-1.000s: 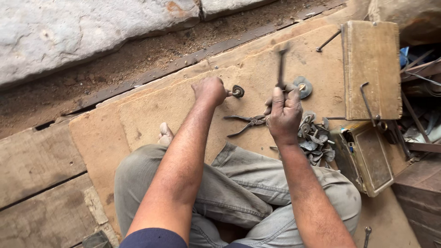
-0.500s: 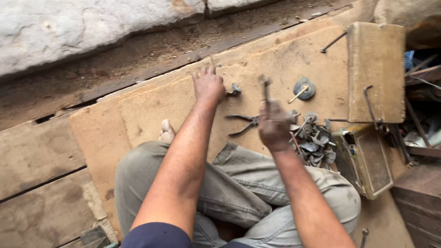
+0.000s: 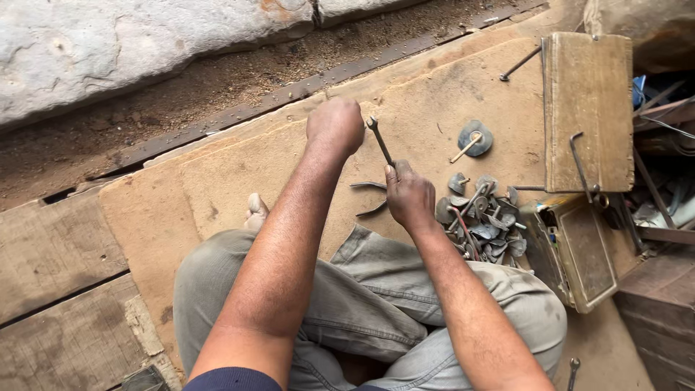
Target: The person manipulates various metal parts and mechanical components using pliers and a wrench while sitting on a floor.
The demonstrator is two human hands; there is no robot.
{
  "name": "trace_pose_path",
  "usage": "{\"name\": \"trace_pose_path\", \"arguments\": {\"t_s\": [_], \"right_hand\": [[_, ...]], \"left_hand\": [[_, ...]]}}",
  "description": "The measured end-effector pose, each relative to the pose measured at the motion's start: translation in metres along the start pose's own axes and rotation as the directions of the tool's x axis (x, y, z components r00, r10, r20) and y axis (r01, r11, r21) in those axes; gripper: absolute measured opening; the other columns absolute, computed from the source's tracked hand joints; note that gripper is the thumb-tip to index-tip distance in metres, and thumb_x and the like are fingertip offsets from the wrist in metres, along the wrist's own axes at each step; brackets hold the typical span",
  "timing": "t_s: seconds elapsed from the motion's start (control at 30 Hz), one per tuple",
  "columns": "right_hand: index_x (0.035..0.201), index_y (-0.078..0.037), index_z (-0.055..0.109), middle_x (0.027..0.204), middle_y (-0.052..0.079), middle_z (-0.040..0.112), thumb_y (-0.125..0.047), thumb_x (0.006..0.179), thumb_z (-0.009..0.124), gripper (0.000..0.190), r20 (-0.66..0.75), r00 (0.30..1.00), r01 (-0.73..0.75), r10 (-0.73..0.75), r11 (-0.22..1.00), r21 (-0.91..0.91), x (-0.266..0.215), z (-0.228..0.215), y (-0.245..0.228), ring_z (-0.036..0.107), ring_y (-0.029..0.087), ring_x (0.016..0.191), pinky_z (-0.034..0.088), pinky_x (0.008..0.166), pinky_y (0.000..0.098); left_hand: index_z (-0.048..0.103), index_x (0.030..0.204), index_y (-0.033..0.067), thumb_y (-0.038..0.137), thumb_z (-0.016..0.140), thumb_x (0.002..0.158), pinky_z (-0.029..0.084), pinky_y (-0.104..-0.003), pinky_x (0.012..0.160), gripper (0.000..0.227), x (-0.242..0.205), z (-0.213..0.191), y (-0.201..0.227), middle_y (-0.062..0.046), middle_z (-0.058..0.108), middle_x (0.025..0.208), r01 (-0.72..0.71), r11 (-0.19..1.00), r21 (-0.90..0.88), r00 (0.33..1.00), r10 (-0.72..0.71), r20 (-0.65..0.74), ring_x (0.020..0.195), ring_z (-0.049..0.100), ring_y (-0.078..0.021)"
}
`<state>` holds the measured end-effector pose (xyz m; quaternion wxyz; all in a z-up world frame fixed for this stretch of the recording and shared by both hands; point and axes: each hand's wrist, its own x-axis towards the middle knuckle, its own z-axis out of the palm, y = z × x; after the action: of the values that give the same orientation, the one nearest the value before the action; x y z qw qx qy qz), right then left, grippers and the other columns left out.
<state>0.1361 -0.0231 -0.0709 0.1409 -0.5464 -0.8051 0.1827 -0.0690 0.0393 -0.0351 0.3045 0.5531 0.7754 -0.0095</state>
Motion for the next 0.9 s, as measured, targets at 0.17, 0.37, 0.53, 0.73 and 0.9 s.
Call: {"name": "trace_pose_path", "arguments": {"t_s": [0.17,0.37,0.53,0.73,0.9], "right_hand": [[0.105,-0.008,0.065,0.073,0.016,0.068,-0.035,0.105,0.053,0.030,0.121,0.978,-0.173,0.170,0.985,0.013,0.006,0.008,0.005,0.069,0.038,0.070,0.053,0.065,0.0523],[0.100,-0.006,0.062,0.068,0.011,0.068,-0.036,0.107,0.050,0.033,0.272,0.909,-0.359,0.317,0.926,0.119,0.007,0.009,0.007,0.071,0.027,0.068,0.053,0.068,0.0443],[0.108,-0.010,0.064,0.084,0.016,0.071,-0.038,0.104,0.051,0.031,0.353,0.876,-0.325,0.329,0.943,-0.073,0.004,0.015,0.010,0.072,0.035,0.081,0.054,0.074,0.0513],[0.112,-0.010,0.064,0.097,0.024,0.074,-0.041,0.104,0.052,0.034,0.384,0.878,-0.235,0.285,0.957,-0.172,0.002,0.023,0.014,0.070,0.044,0.098,0.052,0.089,0.0580],[0.112,-0.011,0.063,0.090,0.017,0.074,-0.040,0.103,0.050,0.034,0.423,0.851,-0.262,0.312,0.949,-0.173,0.002,0.030,0.015,0.073,0.036,0.092,0.052,0.087,0.0563]], "left_hand": [[0.077,0.101,0.0092,0.023,0.081,0.087,0.059,-0.032,0.068,0.021,0.002,-0.019,-0.017,-0.008,0.077,0.093,0.120,0.861,-0.494,0.989,-0.059,0.138,0.080,0.070,-0.0153],[0.070,0.101,0.0043,0.024,0.075,0.094,0.059,-0.023,0.059,0.022,0.026,0.012,-0.031,-0.009,0.072,0.093,0.282,0.615,-0.737,0.956,-0.117,0.269,0.075,0.067,-0.0108],[0.065,0.105,0.0055,0.009,0.069,0.094,0.057,-0.026,0.059,0.013,0.045,0.037,-0.042,-0.009,0.069,0.097,0.315,0.727,-0.610,0.947,-0.283,0.151,0.075,0.065,-0.0113],[0.063,0.103,0.0062,-0.002,0.067,0.088,0.061,-0.026,0.063,0.017,0.035,0.046,-0.035,-0.010,0.070,0.097,0.217,0.407,-0.887,0.942,-0.326,0.082,0.078,0.070,-0.0135],[0.068,0.103,0.0048,0.014,0.073,0.090,0.064,-0.031,0.069,0.016,0.030,0.048,-0.026,-0.008,0.073,0.095,0.171,0.369,-0.913,0.977,-0.184,0.108,0.081,0.071,-0.0156]]}}
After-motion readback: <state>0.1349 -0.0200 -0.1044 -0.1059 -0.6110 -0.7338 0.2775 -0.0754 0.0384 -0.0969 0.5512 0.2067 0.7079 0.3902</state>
